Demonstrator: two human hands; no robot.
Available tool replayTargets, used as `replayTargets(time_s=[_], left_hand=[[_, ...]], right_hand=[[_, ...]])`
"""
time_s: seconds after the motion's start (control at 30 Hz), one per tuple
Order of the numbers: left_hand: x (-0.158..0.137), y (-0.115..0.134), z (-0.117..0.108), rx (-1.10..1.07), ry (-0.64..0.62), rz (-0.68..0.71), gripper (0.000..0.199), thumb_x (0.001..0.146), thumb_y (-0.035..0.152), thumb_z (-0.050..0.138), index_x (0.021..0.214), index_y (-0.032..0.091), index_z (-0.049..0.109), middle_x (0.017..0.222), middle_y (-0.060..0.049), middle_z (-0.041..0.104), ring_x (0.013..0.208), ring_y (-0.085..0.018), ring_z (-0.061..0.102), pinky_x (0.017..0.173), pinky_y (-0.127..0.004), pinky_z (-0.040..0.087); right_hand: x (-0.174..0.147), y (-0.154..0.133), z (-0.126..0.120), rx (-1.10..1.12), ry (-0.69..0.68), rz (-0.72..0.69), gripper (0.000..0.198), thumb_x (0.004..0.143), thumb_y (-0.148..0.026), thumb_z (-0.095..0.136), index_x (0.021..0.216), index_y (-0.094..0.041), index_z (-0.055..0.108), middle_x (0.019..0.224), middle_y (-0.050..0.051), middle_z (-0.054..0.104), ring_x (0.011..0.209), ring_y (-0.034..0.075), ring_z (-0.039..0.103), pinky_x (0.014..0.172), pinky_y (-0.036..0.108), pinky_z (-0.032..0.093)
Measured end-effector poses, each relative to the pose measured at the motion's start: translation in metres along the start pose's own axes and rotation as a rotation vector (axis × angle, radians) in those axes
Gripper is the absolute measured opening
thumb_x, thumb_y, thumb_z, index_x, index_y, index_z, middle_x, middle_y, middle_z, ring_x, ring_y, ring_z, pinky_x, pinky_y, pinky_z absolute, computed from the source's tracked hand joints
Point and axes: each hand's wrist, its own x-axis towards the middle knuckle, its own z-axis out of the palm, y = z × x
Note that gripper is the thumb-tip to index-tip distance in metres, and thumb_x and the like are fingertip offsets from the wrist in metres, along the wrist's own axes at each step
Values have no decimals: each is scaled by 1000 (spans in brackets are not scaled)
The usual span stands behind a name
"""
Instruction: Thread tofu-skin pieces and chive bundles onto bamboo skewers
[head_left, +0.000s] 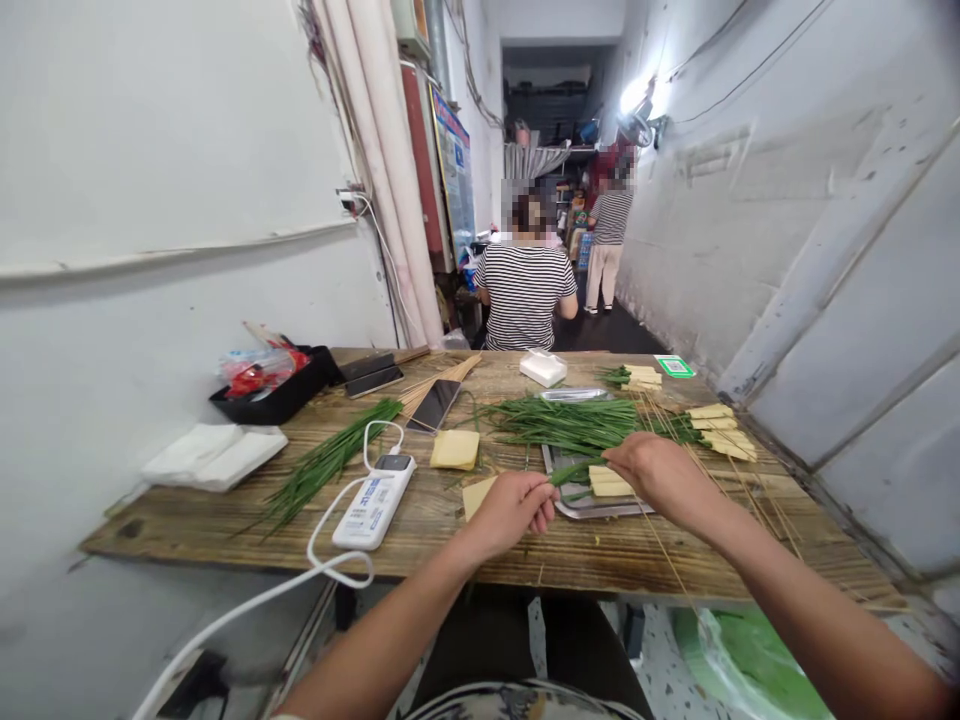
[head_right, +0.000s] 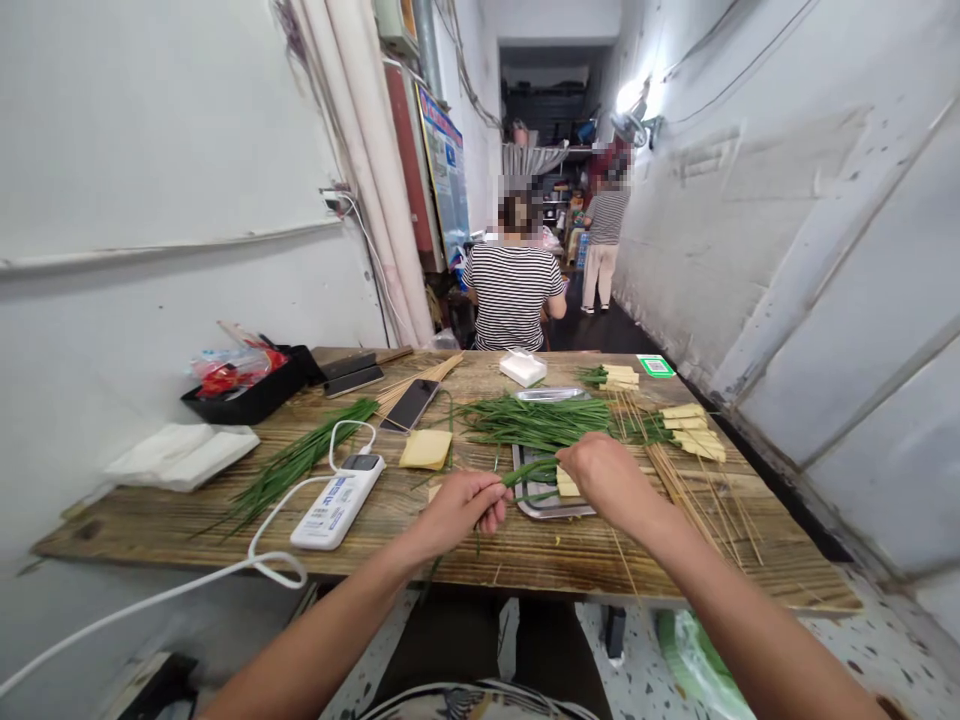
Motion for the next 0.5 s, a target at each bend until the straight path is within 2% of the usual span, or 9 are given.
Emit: replayTargets(time_s=[0.13, 0.4, 0.5], left_hand=[[1, 4, 0, -76, 75, 55, 37, 84, 47, 50, 75, 12, 58, 61, -2, 59, 48, -9, 54, 48, -20, 42], [4, 9, -6, -276, 240, 131, 37, 80, 48, 57, 77, 11, 58, 71, -6, 64, 59, -14, 61, 57, -25, 49], [6, 7, -4, -358, 323, 163, 34, 80, 46, 59, 84, 13, 59, 78, -6, 66, 65, -15, 63, 63, -28, 51]], right_hand=[[-2, -9, 0, -1, -36, 87, 29, 90, -21, 46, 72, -19, 68, 68, 5, 68, 66, 18, 61, 57, 24, 35], [-15, -26, 18, 284, 137, 169, 24, 87, -25, 49, 84, -23, 74, 82, 5, 74, 70, 21, 68, 59, 27, 46], [-16, -41, 29, 455, 185, 229, 26, 86, -26, 49, 88, -23, 74, 83, 6, 74, 70, 22, 69, 60, 29, 49]])
